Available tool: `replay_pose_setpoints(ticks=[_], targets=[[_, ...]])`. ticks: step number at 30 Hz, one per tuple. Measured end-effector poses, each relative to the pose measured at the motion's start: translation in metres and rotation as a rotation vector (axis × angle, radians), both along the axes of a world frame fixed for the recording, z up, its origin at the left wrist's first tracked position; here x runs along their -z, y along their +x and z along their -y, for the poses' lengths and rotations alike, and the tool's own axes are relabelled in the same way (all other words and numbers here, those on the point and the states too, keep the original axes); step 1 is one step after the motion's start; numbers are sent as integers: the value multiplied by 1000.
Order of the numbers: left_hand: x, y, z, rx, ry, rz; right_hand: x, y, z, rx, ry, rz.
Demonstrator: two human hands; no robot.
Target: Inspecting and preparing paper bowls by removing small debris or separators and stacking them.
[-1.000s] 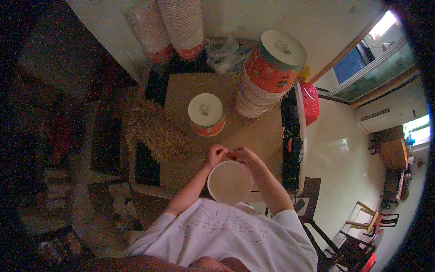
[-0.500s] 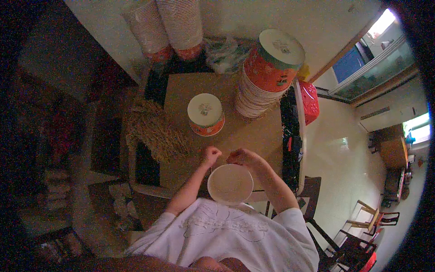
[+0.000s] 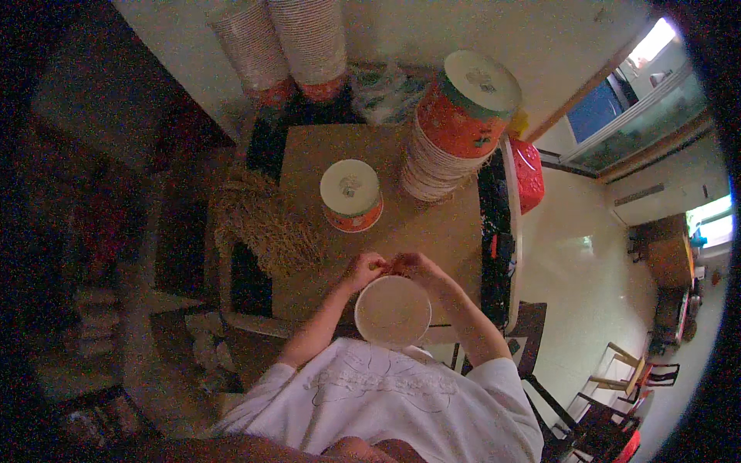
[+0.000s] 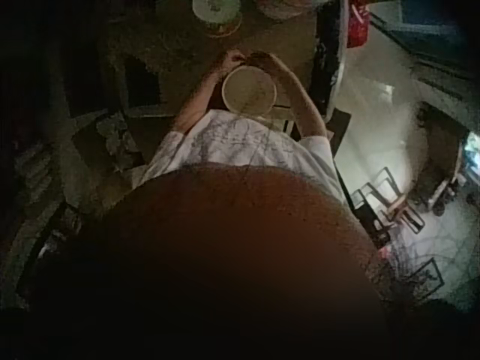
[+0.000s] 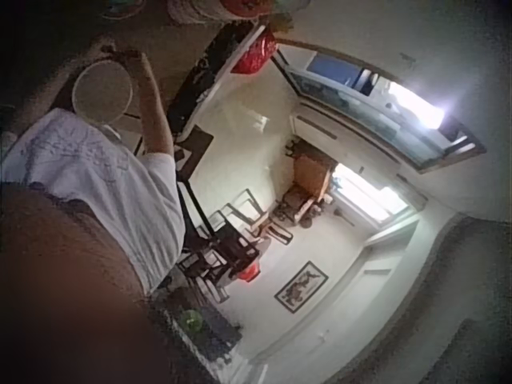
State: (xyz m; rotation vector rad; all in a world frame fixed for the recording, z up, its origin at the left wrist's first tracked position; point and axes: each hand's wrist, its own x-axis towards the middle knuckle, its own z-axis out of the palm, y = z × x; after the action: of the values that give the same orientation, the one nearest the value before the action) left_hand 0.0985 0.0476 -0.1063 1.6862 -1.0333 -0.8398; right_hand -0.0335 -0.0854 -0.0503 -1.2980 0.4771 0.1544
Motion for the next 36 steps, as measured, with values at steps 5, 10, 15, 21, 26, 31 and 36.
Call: replay_pose_setpoints(ticks=[5, 10, 15, 21, 26, 31, 36], targets=[[-5, -3, 1, 4, -32, -56, -5, -7, -2, 12, -273, -44], [4, -5, 0, -84, -63, -59, -30, 6, -5, 61, -51, -322], [-10, -6, 5, -97, -90, 39, -21, 11, 2, -39, -69, -426], [-5, -5, 5, -110, -126, 209, -16, 10, 10, -135, 19, -371], [2, -5, 5, -10, -177, 306, -11, 3, 19, -296, -145, -203], [-6, -3, 1, 3, -95, 221, -25, 2, 9, -208, -490, -55], [-10, -5, 1, 1, -51, 119, -34, -7, -5, -153, -578, 205]])
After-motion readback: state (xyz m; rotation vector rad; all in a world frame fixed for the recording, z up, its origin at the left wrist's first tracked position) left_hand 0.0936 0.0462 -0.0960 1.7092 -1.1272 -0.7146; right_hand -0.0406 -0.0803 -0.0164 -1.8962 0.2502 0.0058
